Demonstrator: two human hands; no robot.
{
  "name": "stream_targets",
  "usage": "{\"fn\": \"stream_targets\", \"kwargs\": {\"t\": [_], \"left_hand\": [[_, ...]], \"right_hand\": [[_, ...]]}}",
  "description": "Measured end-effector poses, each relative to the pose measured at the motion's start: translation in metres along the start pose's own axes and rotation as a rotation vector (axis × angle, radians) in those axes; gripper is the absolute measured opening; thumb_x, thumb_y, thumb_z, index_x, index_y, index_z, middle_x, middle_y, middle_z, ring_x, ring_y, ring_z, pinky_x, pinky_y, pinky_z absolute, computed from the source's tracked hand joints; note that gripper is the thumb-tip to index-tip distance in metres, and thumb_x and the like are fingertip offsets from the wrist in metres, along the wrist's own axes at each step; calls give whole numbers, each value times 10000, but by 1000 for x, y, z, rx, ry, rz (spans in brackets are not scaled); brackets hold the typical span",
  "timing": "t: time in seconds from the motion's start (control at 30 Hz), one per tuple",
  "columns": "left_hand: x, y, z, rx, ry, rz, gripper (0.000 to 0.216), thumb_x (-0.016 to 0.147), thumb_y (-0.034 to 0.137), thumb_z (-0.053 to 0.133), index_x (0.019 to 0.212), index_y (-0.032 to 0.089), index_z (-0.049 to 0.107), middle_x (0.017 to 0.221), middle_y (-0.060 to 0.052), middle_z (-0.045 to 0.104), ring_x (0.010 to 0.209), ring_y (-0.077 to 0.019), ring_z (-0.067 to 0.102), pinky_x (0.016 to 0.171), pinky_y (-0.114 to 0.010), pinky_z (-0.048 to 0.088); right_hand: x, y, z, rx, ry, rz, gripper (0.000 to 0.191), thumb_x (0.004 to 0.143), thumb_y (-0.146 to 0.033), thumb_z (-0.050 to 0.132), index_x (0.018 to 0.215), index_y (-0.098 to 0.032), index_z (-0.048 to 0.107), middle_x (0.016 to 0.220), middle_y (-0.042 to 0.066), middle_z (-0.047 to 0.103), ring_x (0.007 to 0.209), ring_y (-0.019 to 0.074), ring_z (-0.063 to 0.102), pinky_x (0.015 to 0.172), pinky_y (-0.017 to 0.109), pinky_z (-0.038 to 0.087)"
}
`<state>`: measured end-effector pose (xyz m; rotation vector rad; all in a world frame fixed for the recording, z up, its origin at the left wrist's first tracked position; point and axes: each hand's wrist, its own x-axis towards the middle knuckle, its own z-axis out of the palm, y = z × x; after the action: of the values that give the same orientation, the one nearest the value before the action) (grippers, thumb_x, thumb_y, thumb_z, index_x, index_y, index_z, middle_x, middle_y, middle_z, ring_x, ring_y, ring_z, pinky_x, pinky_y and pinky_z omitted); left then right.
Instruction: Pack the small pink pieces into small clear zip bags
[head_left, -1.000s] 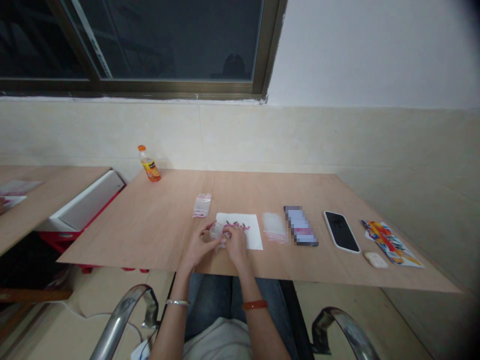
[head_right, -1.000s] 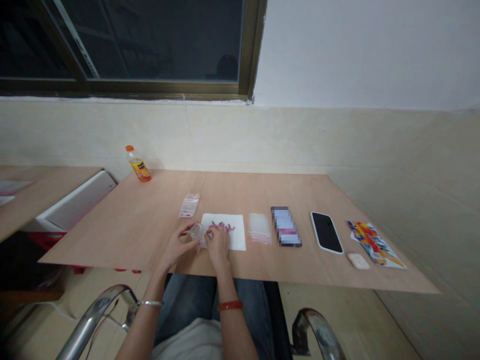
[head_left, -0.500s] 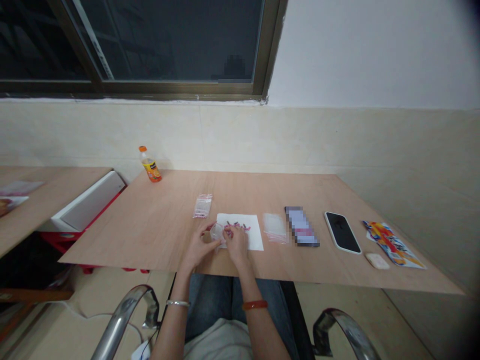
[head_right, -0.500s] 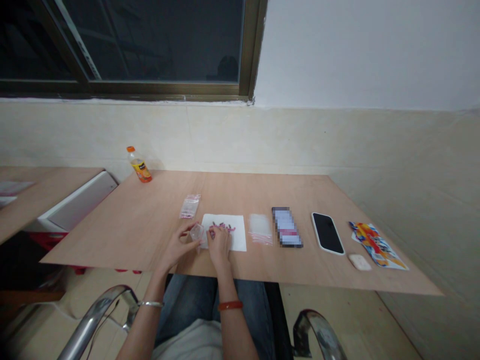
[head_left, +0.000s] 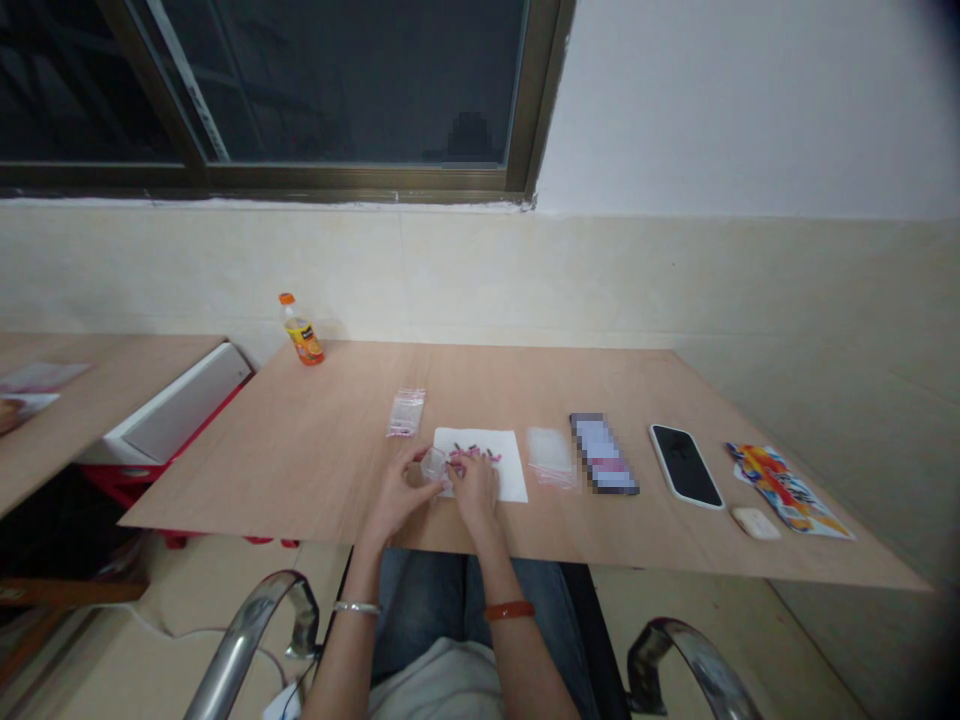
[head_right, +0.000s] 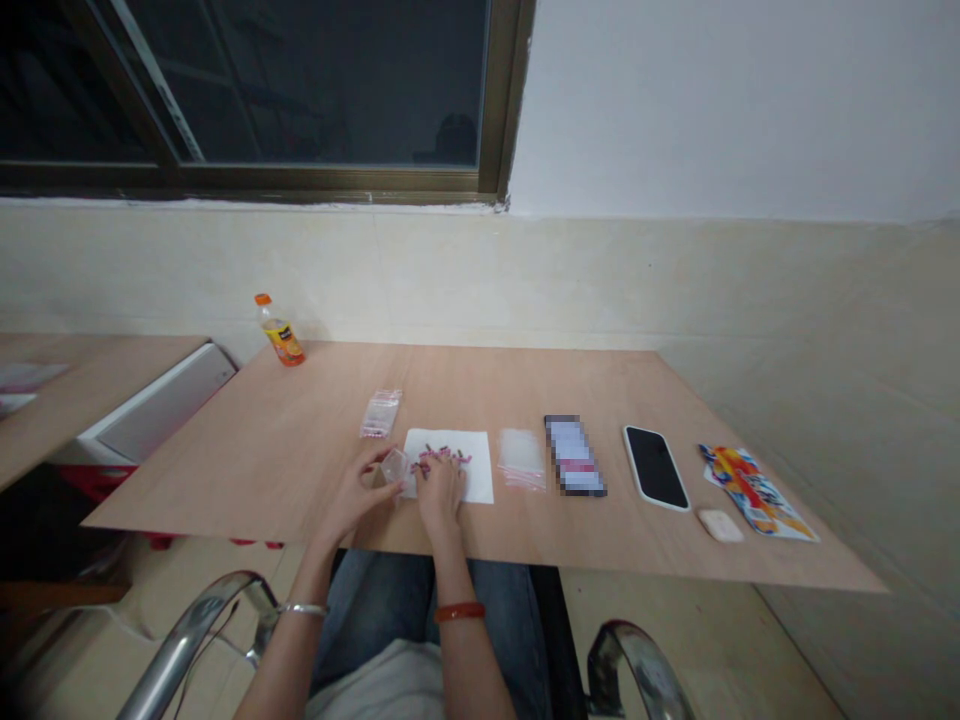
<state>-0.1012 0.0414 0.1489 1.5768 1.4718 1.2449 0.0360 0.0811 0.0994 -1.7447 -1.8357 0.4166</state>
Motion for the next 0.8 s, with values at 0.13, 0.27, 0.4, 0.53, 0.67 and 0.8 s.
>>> {"fn": "stream_targets", "kwargs": {"t": [0.13,0.27,0.4,0.53,0.67,0.8], "left_hand": [[0,-6,2,30,3,48,481,626,253,714,1084,186,583,1104,-82,612,1023,-218,554,899,-396,414],[0,-11,6,10,17,84,519,621,283,730,1106,191,569,1122,-82,596,1045,-222,543,930,-399,402],[0,-6,12,-14,30,58,520,603,299,746,1082,184,577,1110,-86,597,1052,-236,540,942,-412,398],[-1,3,16,-17,45,55,468,626,282,721,1060,178,579,1079,-82,603,1042,-237,541,947,-416,388],[0,9,18,-32,75,61,446,641,276,701,1051,169,562,1046,-79,597,1001,-230,550,907,-396,410],[2,12,22,-71,147,35,402,628,307,718,958,170,535,933,-51,589,915,-203,567,851,-362,432]], "right_hand": [[-4,-2,-10,61,62,-10,159,802,-227,562,868,-212,706,909,76,675,898,219,553,809,328,356],[-4,-7,-39,231,200,-22,188,822,-283,541,816,-190,706,747,51,660,734,180,550,715,291,384],[-7,-24,-70,363,257,-68,202,810,-339,556,812,-201,703,658,26,609,683,176,525,656,285,394],[-15,-34,-80,445,87,-146,215,801,-360,570,901,-219,699,770,41,630,748,176,550,709,295,424],[-24,-23,-77,594,-111,-192,566,718,-388,662,1247,-259,507,1119,71,582,1009,202,539,835,319,433],[-26,-11,-77,723,-304,-134,808,615,-351,744,1336,-270,388,1265,98,519,1096,226,523,831,340,452]]}}
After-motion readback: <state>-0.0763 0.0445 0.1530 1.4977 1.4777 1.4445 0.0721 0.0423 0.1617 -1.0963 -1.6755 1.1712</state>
